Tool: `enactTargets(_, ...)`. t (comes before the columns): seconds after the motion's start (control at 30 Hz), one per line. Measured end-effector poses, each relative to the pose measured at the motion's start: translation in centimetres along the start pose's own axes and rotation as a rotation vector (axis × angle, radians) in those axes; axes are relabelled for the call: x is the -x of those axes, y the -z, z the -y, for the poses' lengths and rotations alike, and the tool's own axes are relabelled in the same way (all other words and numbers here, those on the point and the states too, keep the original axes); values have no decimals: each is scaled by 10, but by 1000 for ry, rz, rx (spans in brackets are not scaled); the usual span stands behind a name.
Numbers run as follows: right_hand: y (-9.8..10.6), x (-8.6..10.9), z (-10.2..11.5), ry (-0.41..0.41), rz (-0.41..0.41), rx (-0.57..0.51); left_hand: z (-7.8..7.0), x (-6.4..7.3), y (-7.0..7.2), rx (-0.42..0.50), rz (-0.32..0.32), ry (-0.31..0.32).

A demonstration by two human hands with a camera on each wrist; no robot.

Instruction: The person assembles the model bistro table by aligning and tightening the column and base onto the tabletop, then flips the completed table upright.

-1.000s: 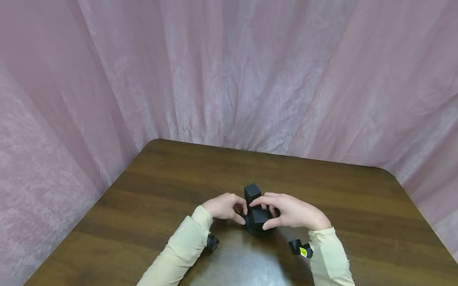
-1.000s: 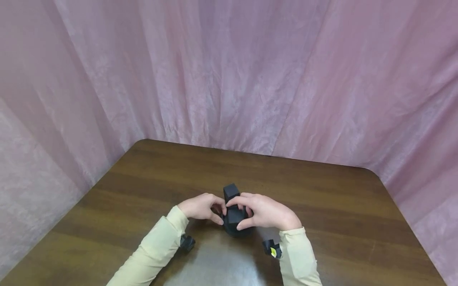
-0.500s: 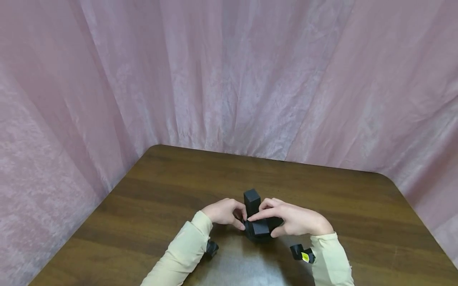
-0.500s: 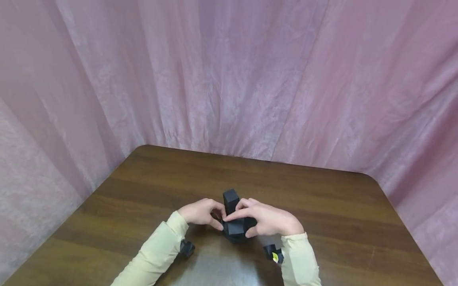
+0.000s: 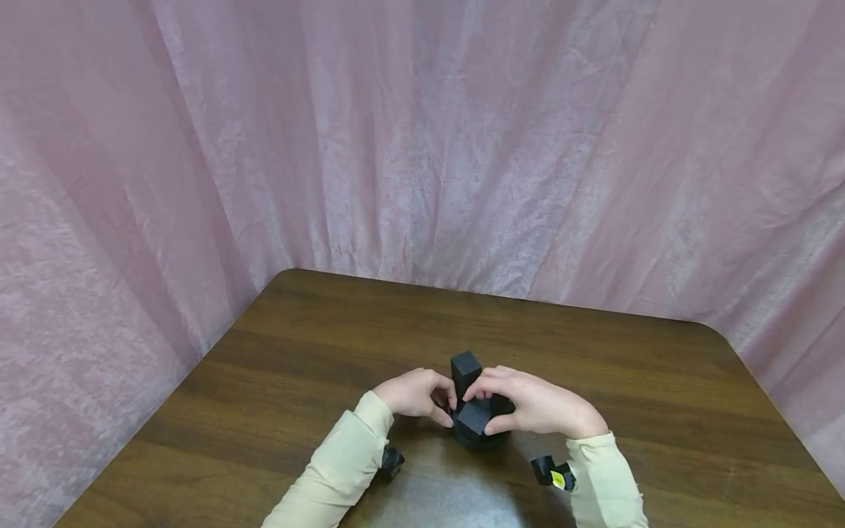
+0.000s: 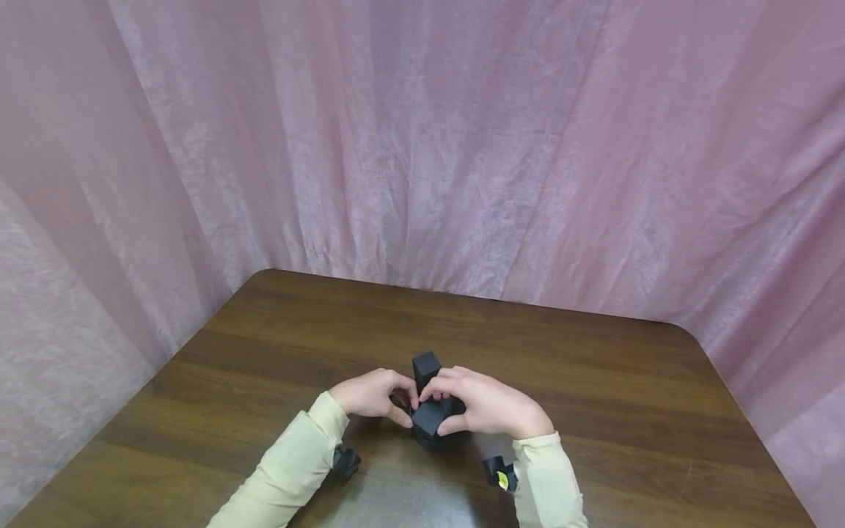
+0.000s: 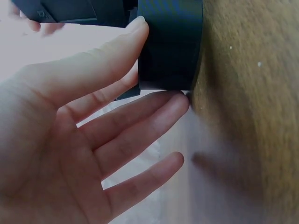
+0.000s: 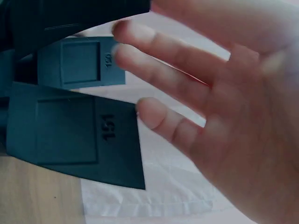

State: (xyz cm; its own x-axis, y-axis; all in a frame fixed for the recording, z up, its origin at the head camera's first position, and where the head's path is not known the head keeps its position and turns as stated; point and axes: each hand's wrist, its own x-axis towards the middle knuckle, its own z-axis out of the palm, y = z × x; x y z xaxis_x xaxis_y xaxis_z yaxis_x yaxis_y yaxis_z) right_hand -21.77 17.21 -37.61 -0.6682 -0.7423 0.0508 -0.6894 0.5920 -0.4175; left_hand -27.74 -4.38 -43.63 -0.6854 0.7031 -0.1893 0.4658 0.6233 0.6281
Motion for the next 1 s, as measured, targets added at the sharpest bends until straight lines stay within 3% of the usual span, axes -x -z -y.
enactTargets(0.2, -4, -4, 2, -84, 4, 6, -1, 1, 0, 13, 7, 13)
enactTargets(0.37, -8, -8, 0, -96, -32, 58, 0, -1, 0, 11, 11, 11)
enactTargets(0.67, -7, -8, -3, -77, -33, 27, -1, -1, 0, 7, 7, -5)
enactTargets(0.87, -5, -6, -2, -47, -98, 71, -1, 0, 1, -8, 11, -1)
enactTargets(1.0, -3, -5, -4, -33, -95, 96, 0, 0, 1, -7, 7, 11)
